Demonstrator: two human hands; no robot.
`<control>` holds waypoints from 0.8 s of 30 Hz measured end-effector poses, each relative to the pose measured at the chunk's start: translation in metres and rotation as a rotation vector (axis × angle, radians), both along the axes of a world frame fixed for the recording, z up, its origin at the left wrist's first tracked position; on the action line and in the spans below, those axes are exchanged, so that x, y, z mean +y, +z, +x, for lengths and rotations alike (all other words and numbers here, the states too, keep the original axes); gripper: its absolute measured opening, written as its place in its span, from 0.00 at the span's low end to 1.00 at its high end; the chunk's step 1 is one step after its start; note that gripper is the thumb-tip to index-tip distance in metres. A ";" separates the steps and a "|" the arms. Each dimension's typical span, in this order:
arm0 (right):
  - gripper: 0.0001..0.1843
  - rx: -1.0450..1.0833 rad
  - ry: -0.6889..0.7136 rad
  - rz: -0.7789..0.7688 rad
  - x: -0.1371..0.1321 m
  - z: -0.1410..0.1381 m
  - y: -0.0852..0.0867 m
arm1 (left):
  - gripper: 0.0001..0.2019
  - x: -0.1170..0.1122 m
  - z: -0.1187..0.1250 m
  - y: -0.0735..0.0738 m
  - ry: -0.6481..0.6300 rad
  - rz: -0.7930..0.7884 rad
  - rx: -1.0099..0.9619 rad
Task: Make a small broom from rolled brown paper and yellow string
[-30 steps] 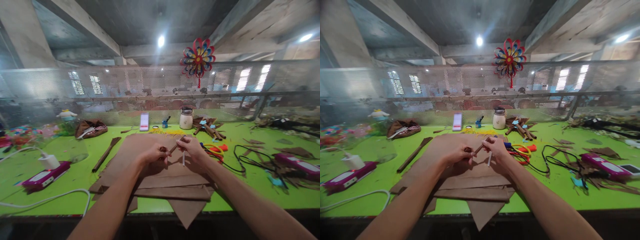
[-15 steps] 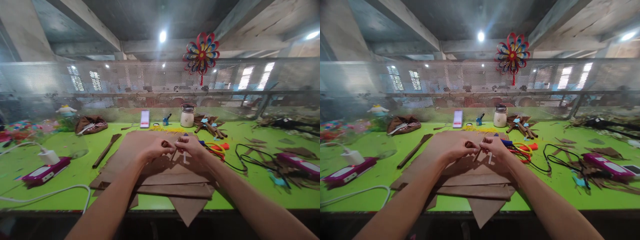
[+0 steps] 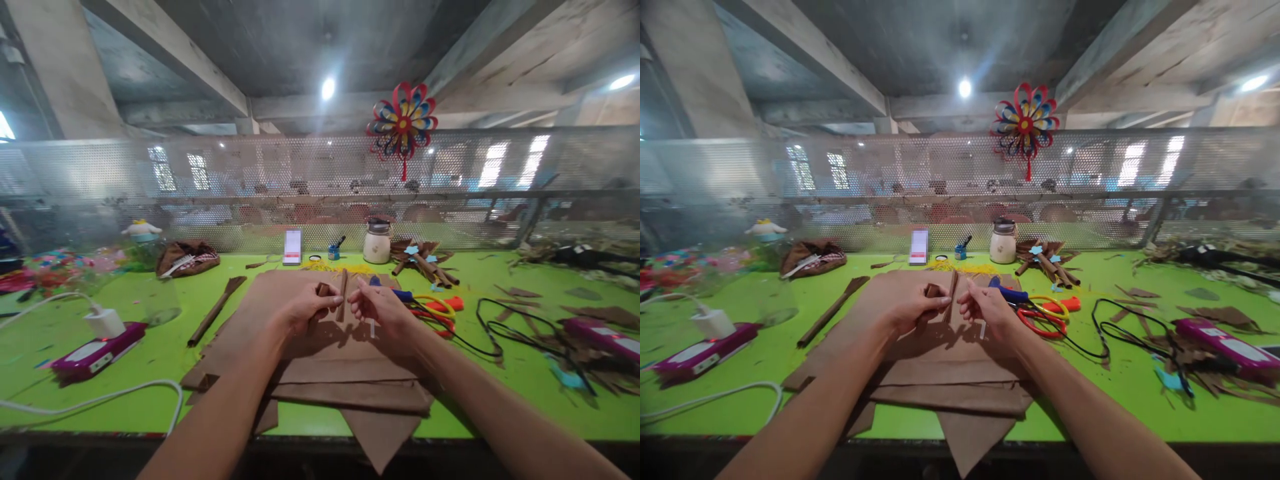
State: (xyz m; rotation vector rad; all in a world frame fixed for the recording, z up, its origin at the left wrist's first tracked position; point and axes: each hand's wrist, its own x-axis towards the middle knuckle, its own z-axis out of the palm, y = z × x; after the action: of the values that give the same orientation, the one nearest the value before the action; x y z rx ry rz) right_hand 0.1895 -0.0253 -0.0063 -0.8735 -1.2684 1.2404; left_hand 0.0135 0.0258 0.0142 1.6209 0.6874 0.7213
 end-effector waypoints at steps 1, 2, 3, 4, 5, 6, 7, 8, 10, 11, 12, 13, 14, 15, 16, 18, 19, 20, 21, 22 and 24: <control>0.25 -0.018 0.004 -0.003 -0.001 -0.002 -0.002 | 0.15 0.001 0.000 -0.001 0.033 -0.008 -0.015; 0.24 -0.046 0.013 -0.004 -0.002 -0.005 -0.003 | 0.16 0.003 -0.001 -0.001 0.062 -0.016 -0.027; 0.24 -0.088 0.026 -0.003 -0.004 -0.008 -0.005 | 0.16 0.003 -0.001 -0.002 0.083 -0.026 -0.038; 0.24 -0.142 0.040 0.003 -0.004 -0.011 -0.007 | 0.16 0.004 -0.001 -0.002 0.099 -0.036 -0.052; 0.23 -0.198 0.047 0.011 -0.005 -0.015 -0.009 | 0.16 0.004 0.000 -0.001 0.113 -0.046 -0.068; 0.23 -0.248 0.047 0.023 -0.006 -0.018 -0.011 | 0.16 0.003 0.000 -0.001 0.124 -0.055 -0.083; 0.22 -0.287 0.039 0.040 -0.006 -0.021 -0.012 | 0.16 0.002 0.001 -0.001 0.133 -0.065 -0.099; 0.21 -0.315 0.023 0.061 -0.006 -0.024 -0.014 | 0.16 0.001 0.002 0.000 0.139 -0.074 -0.113; 0.19 -0.343 -0.017 0.108 -0.006 -0.027 -0.015 | 0.15 -0.001 0.003 0.001 0.146 -0.082 -0.139; 0.18 -0.356 -0.035 0.126 -0.006 -0.027 -0.015 | 0.15 -0.001 0.003 0.001 0.145 -0.084 -0.149; 0.17 -0.371 -0.049 0.138 -0.006 -0.027 -0.015 | 0.15 -0.002 0.003 0.001 0.141 -0.086 -0.160; 0.17 -0.382 -0.060 0.143 -0.006 -0.027 -0.014 | 0.15 -0.002 0.003 0.001 0.133 -0.087 -0.168; 0.16 -0.389 -0.067 0.145 -0.007 -0.027 -0.014 | 0.15 -0.002 0.003 0.001 0.121 -0.084 -0.170; 0.17 -0.392 -0.072 0.145 -0.007 -0.026 -0.013 | 0.15 -0.002 0.003 0.001 0.109 -0.080 -0.170; 0.17 -0.394 -0.075 0.140 -0.008 -0.026 -0.013 | 0.15 -0.002 0.003 0.001 0.098 -0.077 -0.167; 0.17 -0.407 -0.069 0.120 -0.009 -0.026 -0.013 | 0.15 -0.001 0.002 0.001 0.098 -0.075 -0.157; 0.16 -0.414 -0.062 0.106 -0.009 -0.026 -0.013 | 0.16 -0.001 0.002 0.000 0.107 -0.077 -0.152; 0.16 -0.420 -0.050 0.090 -0.010 -0.027 -0.013 | 0.16 -0.001 0.003 0.001 0.120 -0.079 -0.146; 0.16 -0.422 -0.037 0.079 -0.010 -0.027 -0.014 | 0.16 -0.001 0.003 0.001 0.137 -0.079 -0.140; 0.15 -0.421 -0.025 0.073 -0.010 -0.027 -0.014 | 0.16 -0.001 0.004 0.001 0.156 -0.077 -0.133; 0.15 -0.414 -0.012 0.075 -0.009 -0.028 -0.015 | 0.16 -0.002 0.005 0.002 0.193 -0.078 -0.123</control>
State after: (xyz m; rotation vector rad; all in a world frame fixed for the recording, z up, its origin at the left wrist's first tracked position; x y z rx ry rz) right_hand 0.1619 -0.0338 -0.0217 -1.1185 -1.6224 1.0243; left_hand 0.0181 0.0241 0.0164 1.4398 0.7794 0.9148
